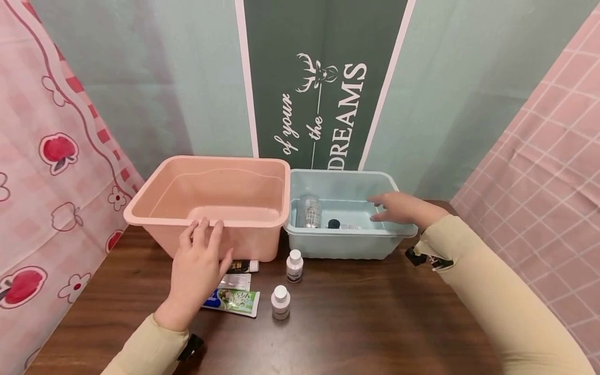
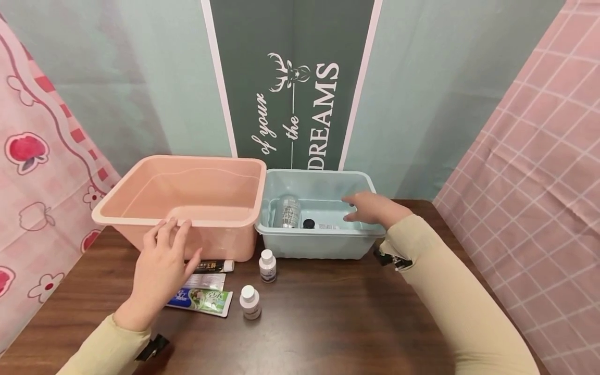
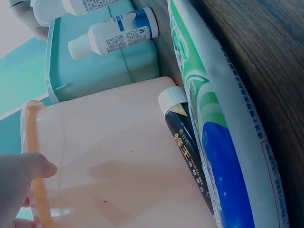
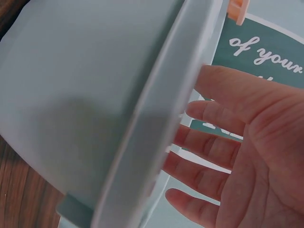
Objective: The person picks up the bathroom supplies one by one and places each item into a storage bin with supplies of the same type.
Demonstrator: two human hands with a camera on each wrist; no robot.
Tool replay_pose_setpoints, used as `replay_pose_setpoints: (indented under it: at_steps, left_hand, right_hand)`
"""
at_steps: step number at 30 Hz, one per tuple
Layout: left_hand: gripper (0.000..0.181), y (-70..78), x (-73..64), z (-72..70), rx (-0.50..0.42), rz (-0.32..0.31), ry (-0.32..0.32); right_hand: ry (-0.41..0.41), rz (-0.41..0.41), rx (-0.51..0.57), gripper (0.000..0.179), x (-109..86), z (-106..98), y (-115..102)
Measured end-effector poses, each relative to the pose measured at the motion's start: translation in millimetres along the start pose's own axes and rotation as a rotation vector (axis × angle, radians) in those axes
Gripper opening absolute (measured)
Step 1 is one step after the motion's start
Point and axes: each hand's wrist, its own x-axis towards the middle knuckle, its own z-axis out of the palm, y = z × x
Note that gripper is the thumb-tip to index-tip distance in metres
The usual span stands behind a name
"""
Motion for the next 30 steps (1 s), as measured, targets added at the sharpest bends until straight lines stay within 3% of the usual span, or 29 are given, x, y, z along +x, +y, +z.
replay_pose_setpoints:
  at_steps: [8, 30]
  left_hand:
    - [0.060, 1.1, 0.4, -1.2, 0.007, 0.000, -0.016]
    - [0.060, 2.8, -0.3, -1.2, 0.021, -0.018, -0.014]
  right_hand:
    - [0.024, -0.041, -0.030, 0.057, -5.6, 3, -1]
    - [0.102, -0.060, -0.072, 0.055, -26.9, 4, -13]
